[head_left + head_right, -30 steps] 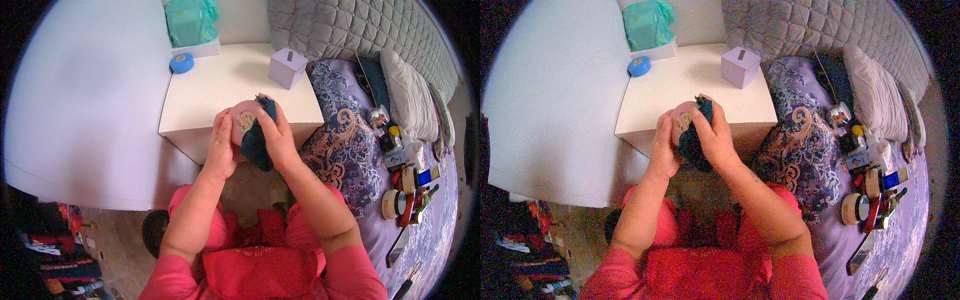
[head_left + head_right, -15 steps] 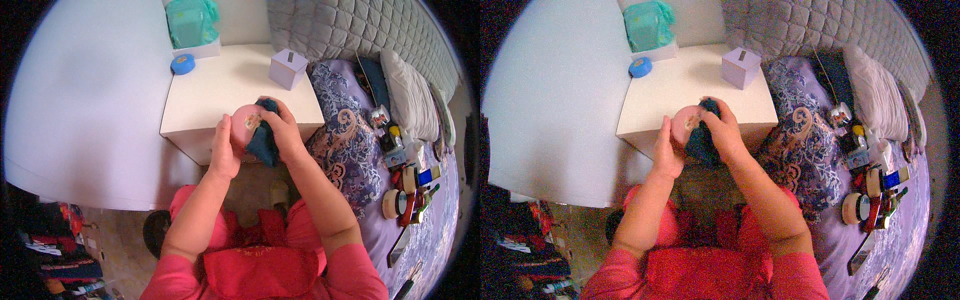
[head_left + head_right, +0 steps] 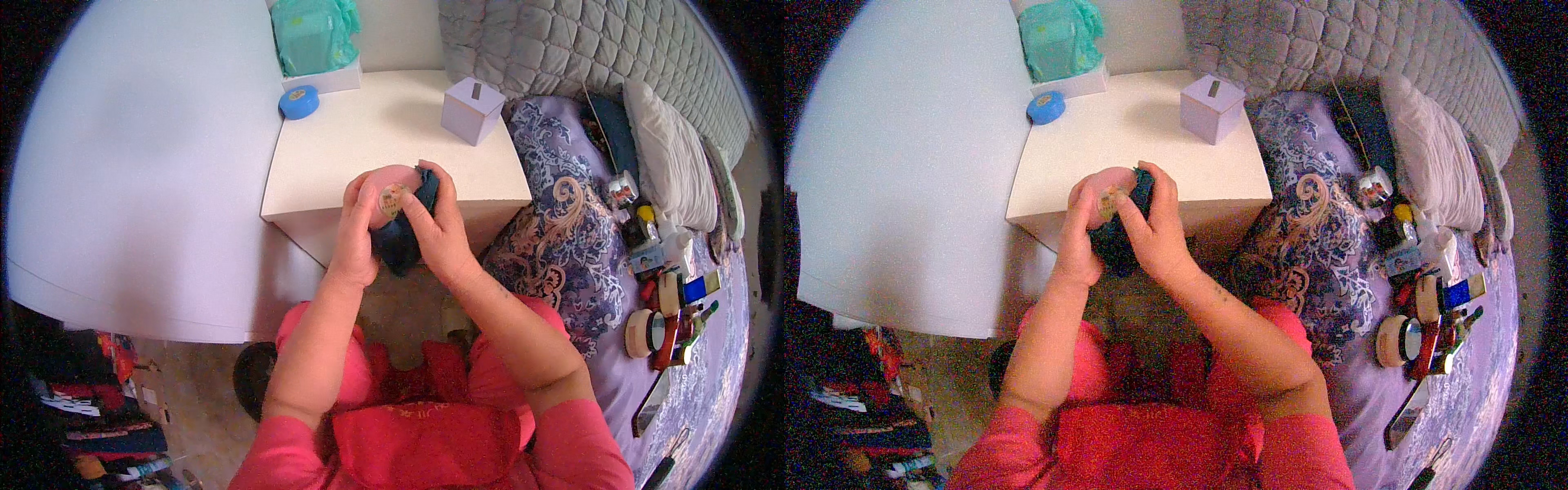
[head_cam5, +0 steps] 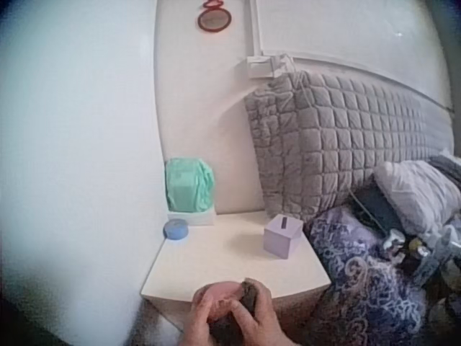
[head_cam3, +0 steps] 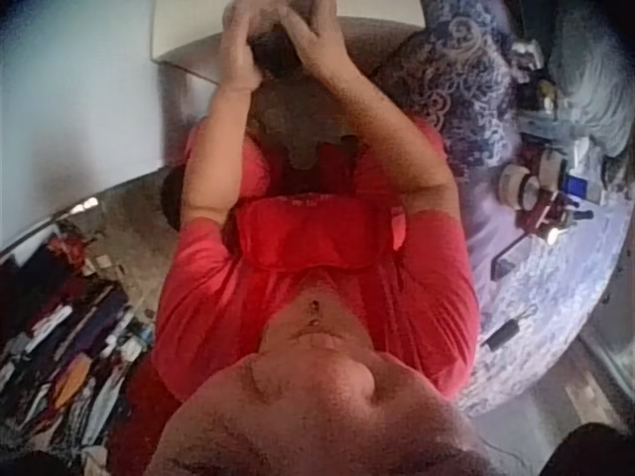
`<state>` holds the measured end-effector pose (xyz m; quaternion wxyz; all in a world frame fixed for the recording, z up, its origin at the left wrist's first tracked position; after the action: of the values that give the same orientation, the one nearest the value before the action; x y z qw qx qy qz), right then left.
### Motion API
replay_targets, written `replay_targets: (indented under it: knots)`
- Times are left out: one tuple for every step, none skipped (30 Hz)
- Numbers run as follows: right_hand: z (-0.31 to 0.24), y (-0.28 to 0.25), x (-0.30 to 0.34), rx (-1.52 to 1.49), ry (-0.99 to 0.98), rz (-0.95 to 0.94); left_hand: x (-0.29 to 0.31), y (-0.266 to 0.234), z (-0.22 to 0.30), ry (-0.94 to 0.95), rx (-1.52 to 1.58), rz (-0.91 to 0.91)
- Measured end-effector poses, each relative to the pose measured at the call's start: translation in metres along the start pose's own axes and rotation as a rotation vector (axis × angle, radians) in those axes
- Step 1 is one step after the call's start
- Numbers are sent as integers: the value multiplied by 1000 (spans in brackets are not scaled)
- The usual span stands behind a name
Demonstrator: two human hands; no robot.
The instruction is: The person wipes a white bedside table with a dark cloth, then wipes several small containers and a box on the bed before placing them on the table. The person handles a green plastic bag, a white box, a blue round container, a pink round container, and a black-lidded jar.
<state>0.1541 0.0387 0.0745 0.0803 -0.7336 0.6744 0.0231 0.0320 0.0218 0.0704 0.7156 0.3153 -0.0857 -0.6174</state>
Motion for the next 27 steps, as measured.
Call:
replay_targets:
  knots:
    - [-3,-4,-2,-26,49,-50,1,0,3,-1,-34,-27]
    - [-7,-7,-3,-53,96,-100,2,1,5,-23,-33,-74]
    - [-11,-9,-3,-100,112,-126,3,2,8,-45,-32,-121]
    - [-16,-13,-3,-79,146,-178,5,2,9,-66,-32,-167]
    - [-20,-17,-4,-59,180,-230,6,2,10,-110,-10,-189]
    - [-21,-21,-6,-40,214,-282,8,2,10,-155,12,-211]
    - [-19,-23,-8,-22,213,-314,9,2,10,-199,34,-232]
    - [-20,-24,-9,-34,245,-351,10,0,10,-216,27,-243]
    - [-22,-25,-8,-47,278,-388,11,-3,7,-233,20,-253]
    - [-23,-25,-8,-60,310,-426,11,-5,4,-250,12,-264]
    - [-21,-26,-10,-59,286,-403,12,-7,1,-276,57,-233]
    - [-18,-26,-13,-58,261,-380,12,-8,-2,-301,100,-202]
    - [-17,-26,-14,-57,236,-358,13,-8,-3,-326,144,-170]
    - [-18,-27,-14,-98,228,-252,12,-4,-4,-303,182,-134]
    - [-19,-26,-13,-139,220,-146,12,4,-5,-280,220,-98]
    - [-19,-25,-12,-180,211,-40,12,9,-4,-257,258,-61]
    - [-18,-22,-12,-371,233,36,13,11,-3,-285,290,-70]
    - [-23,-20,-9,-490,232,98,13,13,-5,-247,286,-61]
    - [-19,-18,-9,-512,231,166,12,16,-8,-208,282,-52]
    - [-12,-16,-9,-529,228,236,11,19,-11,-169,282,-43]
    - [0,-12,-10,-425,181,258,8,19,-16,-123,231,-82]
    - [10,-9,-10,-322,133,279,6,16,-21,-130,212,-43]
    - [9,-2,-3,-197,93,272,5,16,-24,-140,191,-3]
    - [9,4,3,9,-36,321,4,15,-26,-150,171,36]
    - [8,6,6,56,-91,332,5,15,-24,-175,211,16]
    - [2,9,8,95,-147,339,3,11,-23,-160,212,12]
    - [2,10,7,44,-129,296,0,8,-24,-145,213,7]
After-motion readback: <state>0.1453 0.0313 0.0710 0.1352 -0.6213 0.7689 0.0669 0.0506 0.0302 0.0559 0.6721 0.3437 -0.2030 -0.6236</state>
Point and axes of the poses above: each hand's wrist, its own x-axis away from the middle knuckle, its own y-axis out of the palm, z = x × y, the point moved 2 cm from there along -x, towards the middle knuckle, and after that the axes turned 14 degrees about y, right-handed, at the moved point
